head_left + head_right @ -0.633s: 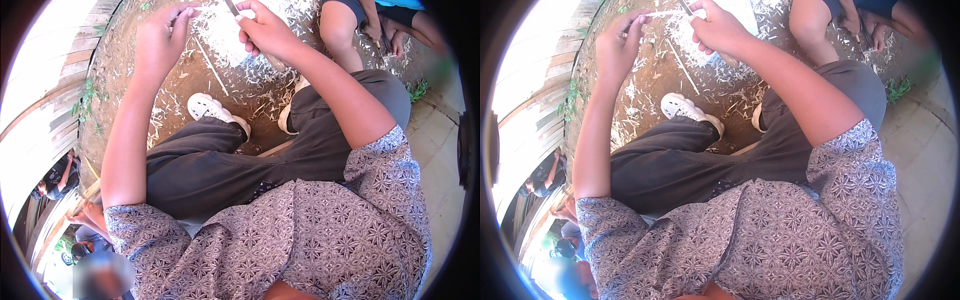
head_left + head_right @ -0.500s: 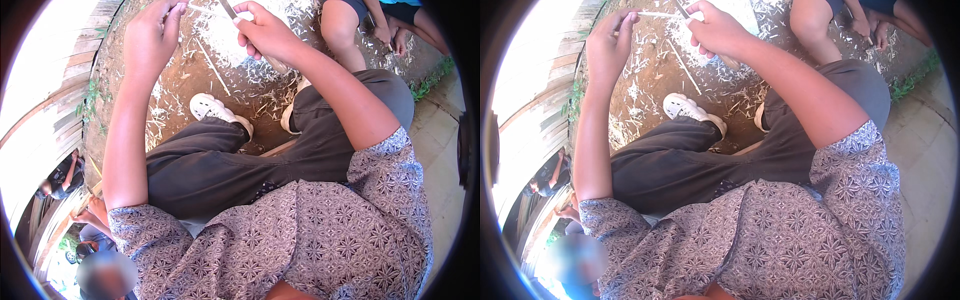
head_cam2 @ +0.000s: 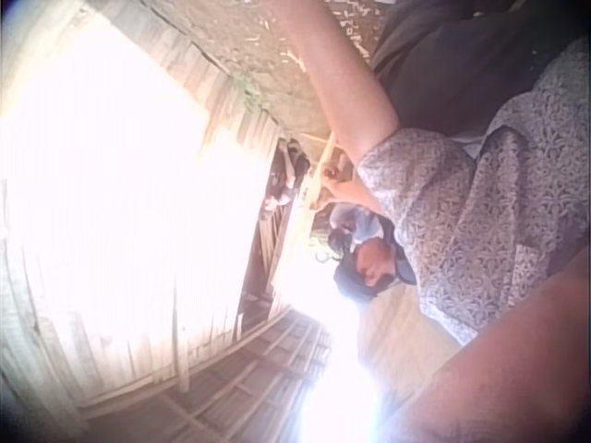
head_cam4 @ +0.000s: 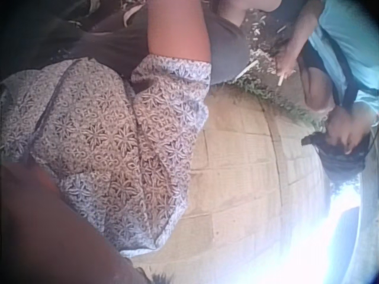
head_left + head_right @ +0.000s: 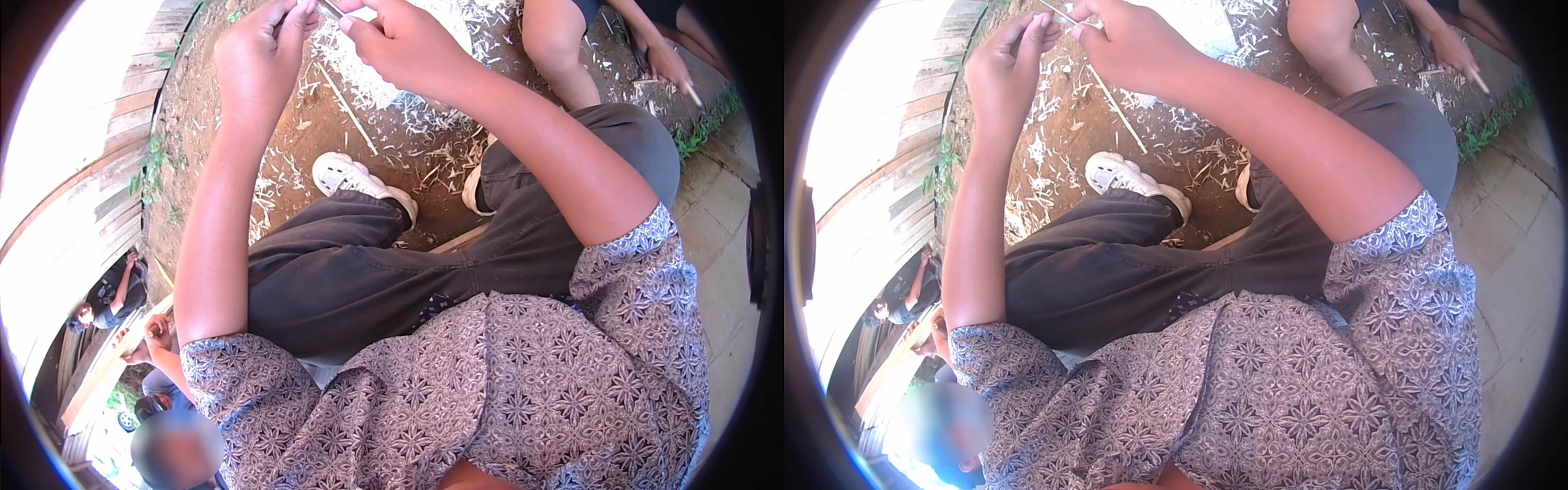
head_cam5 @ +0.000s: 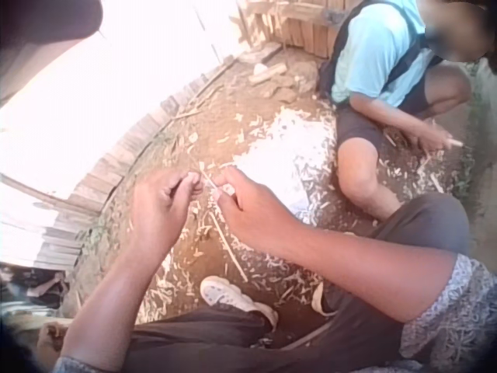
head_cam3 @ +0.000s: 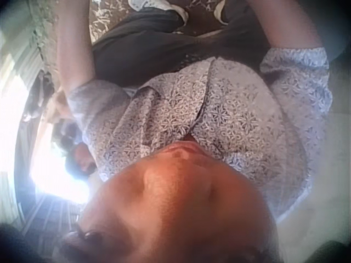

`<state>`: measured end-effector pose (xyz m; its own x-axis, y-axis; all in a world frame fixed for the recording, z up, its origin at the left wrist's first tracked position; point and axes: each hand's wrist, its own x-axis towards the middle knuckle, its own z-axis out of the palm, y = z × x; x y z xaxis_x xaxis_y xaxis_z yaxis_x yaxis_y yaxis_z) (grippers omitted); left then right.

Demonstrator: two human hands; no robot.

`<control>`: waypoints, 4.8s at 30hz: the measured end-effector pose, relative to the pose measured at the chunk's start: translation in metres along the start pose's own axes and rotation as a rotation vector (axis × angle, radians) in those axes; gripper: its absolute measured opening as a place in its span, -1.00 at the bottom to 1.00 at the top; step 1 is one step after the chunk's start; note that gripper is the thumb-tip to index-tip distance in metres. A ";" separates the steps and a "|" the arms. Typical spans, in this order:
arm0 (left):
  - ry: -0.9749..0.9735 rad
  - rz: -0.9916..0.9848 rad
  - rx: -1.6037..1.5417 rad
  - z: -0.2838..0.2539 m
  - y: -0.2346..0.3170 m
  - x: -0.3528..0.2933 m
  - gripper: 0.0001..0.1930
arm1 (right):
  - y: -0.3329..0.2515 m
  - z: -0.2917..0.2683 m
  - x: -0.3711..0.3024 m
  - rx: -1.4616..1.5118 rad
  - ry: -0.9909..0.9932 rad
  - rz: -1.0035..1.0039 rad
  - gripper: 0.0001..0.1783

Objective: The person sits on the ground and uses a curved knife to shave thin strips from a piece of bamboo. They hold the bamboo with one hand and scrape the knife along its length to produce fine shavings, which accumulate on the ground.

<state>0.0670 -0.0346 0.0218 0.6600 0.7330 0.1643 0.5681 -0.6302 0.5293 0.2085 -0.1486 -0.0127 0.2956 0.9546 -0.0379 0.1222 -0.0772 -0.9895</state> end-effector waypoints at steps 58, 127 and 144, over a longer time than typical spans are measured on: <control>0.019 -0.415 -0.679 -0.024 -0.092 -0.021 -0.82 | 0.040 0.057 0.035 0.156 -0.483 0.147 -0.61; -0.540 -0.503 -0.136 0.053 -0.151 -0.074 -0.44 | 0.075 0.051 0.038 -0.004 -0.429 0.380 -0.65; -0.532 -0.697 0.312 0.174 -0.144 -0.139 -0.67 | 0.081 0.030 0.046 0.124 -0.297 0.385 -0.40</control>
<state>-0.0217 -0.0903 -0.2222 0.2151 0.8064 -0.5508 0.9764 -0.1889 0.1047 0.2033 -0.1022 -0.0985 0.0125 0.9054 -0.4243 -0.0614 -0.4228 -0.9041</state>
